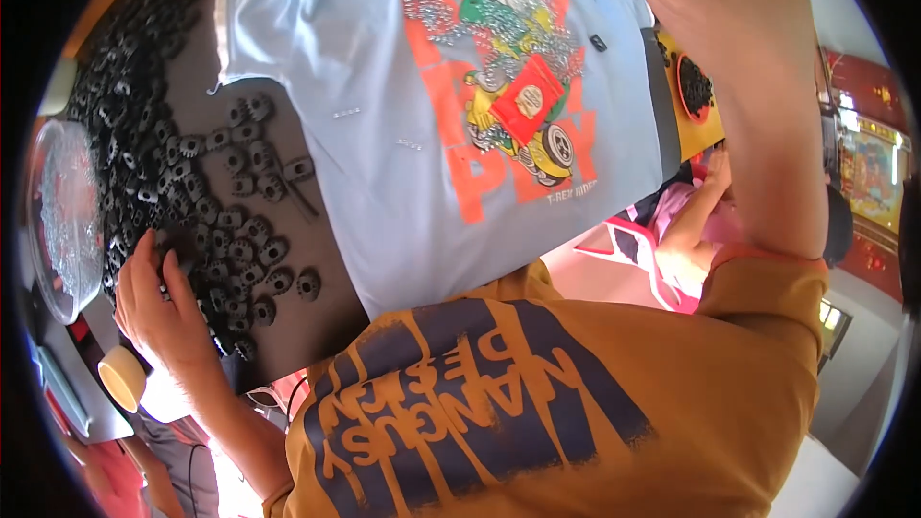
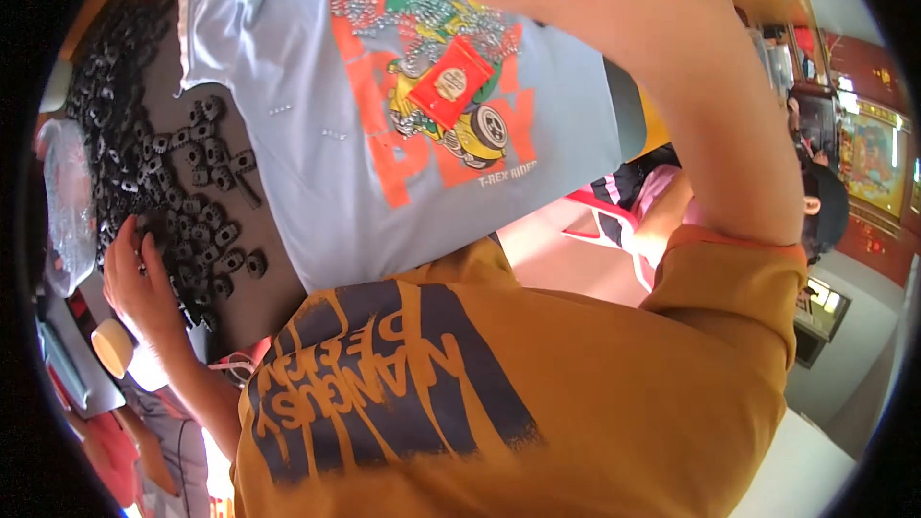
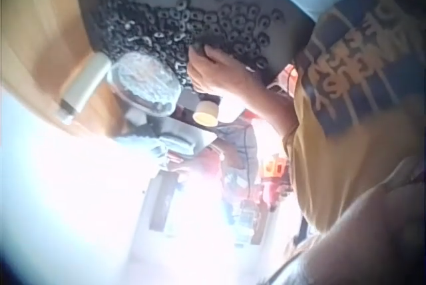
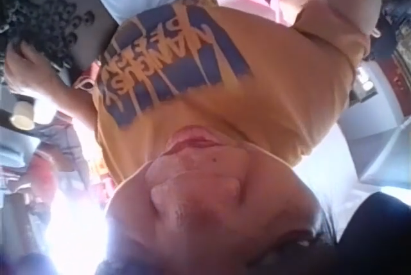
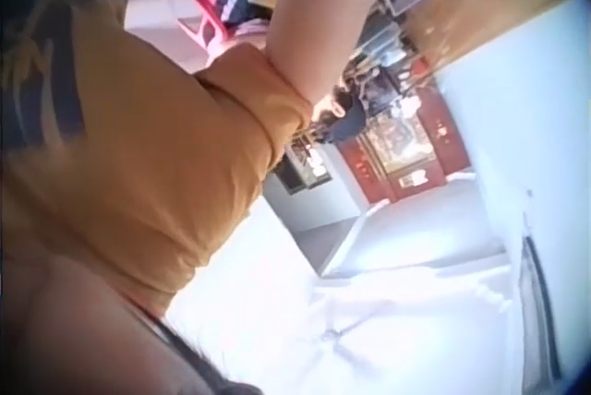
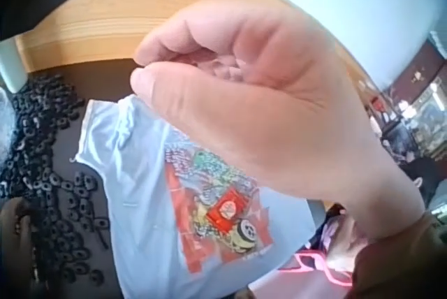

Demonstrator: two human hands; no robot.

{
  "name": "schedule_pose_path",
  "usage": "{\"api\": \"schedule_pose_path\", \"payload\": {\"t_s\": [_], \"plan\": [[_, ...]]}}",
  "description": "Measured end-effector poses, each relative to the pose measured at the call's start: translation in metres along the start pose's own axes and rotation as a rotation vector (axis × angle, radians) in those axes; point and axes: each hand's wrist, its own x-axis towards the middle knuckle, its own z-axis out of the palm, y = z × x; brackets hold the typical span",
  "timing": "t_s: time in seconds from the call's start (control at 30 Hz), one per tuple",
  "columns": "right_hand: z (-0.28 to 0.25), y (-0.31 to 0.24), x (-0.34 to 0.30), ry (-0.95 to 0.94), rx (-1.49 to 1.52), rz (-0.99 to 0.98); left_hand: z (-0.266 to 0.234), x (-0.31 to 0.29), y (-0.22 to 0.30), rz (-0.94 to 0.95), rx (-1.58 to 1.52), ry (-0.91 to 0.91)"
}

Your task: Assembling small black plastic components by inserting a metal spring into the housing and clicking the parts together.

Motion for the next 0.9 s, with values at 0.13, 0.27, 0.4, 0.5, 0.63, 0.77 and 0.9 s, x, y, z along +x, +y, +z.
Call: {"api": "schedule_pose_path", "payload": {"t_s": [0.13, 0.27, 0.4, 0.5, 0.63, 0.77, 0.9], "plan": [[-0.015, 0.013, -0.039, 0.050, 0.000, 0.039, 0.000, 0.005, -0.003, 0.033, 0.017, -0.012], [-0.015, 0.030, -0.084, 0.117, -0.020, 0.231, -0.011, 0.002, 0.014, -0.055, -0.094, 0.018], [-0.002, 0.060, -0.119, 0.212, -0.317, 0.021, -0.021, -0.004, 0.044, -0.077, -0.255, 0.095], [0.011, 0.062, -0.147, 0.302, -0.320, 0.121, -0.024, -0.006, 0.073, 0.092, -0.315, 0.085], [0.030, 0.047, -0.171, 0.374, -0.208, 0.244, -0.029, -0.018, 0.110, 0.214, -0.508, -0.004], [0.039, 0.035, -0.171, 0.366, -0.183, 0.209, -0.022, -0.023, 0.119, 0.384, -0.652, -0.070], [0.043, 0.036, -0.158, 0.248, -0.329, 0.210, -0.014, -0.027, 0.119, 0.432, -0.686, -0.013]]}}
